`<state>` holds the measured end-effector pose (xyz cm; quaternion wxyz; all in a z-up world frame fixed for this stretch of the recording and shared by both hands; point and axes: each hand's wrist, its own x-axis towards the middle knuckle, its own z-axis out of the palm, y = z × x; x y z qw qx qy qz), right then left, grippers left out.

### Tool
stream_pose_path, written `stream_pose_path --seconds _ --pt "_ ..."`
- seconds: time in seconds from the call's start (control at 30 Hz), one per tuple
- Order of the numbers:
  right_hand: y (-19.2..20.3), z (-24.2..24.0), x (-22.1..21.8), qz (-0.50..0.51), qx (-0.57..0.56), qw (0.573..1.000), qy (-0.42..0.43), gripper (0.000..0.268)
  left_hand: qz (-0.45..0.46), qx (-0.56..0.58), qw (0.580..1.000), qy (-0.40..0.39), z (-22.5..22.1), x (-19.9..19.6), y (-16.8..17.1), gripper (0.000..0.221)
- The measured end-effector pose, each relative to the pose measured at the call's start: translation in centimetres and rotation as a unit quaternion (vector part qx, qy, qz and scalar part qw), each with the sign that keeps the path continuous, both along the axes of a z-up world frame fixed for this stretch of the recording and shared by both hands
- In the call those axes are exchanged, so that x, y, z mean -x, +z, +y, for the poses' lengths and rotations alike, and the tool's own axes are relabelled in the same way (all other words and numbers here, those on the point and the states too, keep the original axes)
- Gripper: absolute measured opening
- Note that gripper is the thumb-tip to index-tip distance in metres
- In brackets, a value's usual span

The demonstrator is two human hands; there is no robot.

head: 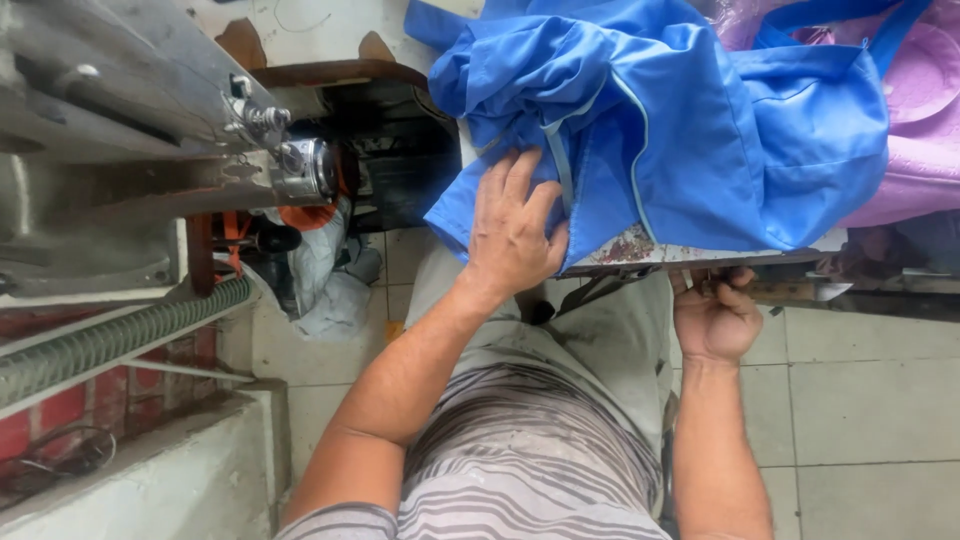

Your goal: Unpacking a blue bag from plastic wrap and inspecting its seams and interior using a small hand tool at a repair station.

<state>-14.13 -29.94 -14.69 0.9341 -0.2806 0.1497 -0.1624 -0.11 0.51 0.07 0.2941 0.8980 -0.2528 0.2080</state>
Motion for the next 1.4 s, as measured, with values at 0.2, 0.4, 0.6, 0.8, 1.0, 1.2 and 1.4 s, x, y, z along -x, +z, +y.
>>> stream_pose_path --seconds 0.2,0.4,0.6,0.8,1.0,1.2,1.4 --pt "4.3 1.3 4.5 0.134 0.186 0.971 -0.064 0.015 -0.06 0.091 0.994 -0.021 -0.4 -0.1 -0.7 0.031" --pt "8.3 1.3 4.9 0.057 0.39 0.916 -0.073 0.02 -0.065 0.229 0.965 -0.11 -4.4 1.0 1.4 0.011" --pt "14.6 2.3 -2.1 0.086 0.604 0.774 -0.166 0.038 0.377 0.001 0.917 -0.127 -8.9 -1.4 3.4 0.055" --pt "15.9 2.2 -4.8 0.159 0.632 0.736 -0.184 0.049 0.358 0.296 0.877 -0.124 -9.3 -0.4 5.0 0.01" --pt "21.7 3.8 -5.6 0.045 0.506 0.849 -0.146 0.041 0.353 0.57 0.685 -0.286 -7.2 -0.4 8.6 0.059" --pt "18.9 3.6 -9.1 0.139 0.518 0.84 -0.082 0.049 0.513 0.59 0.613 -0.114 -8.3 -1.6 3.9 0.082" --pt "19.8 7.4 -5.0 -0.02 0.638 0.747 -0.186 0.048 0.505 0.601 0.615 -0.074 -8.3 -1.5 1.3 0.024"
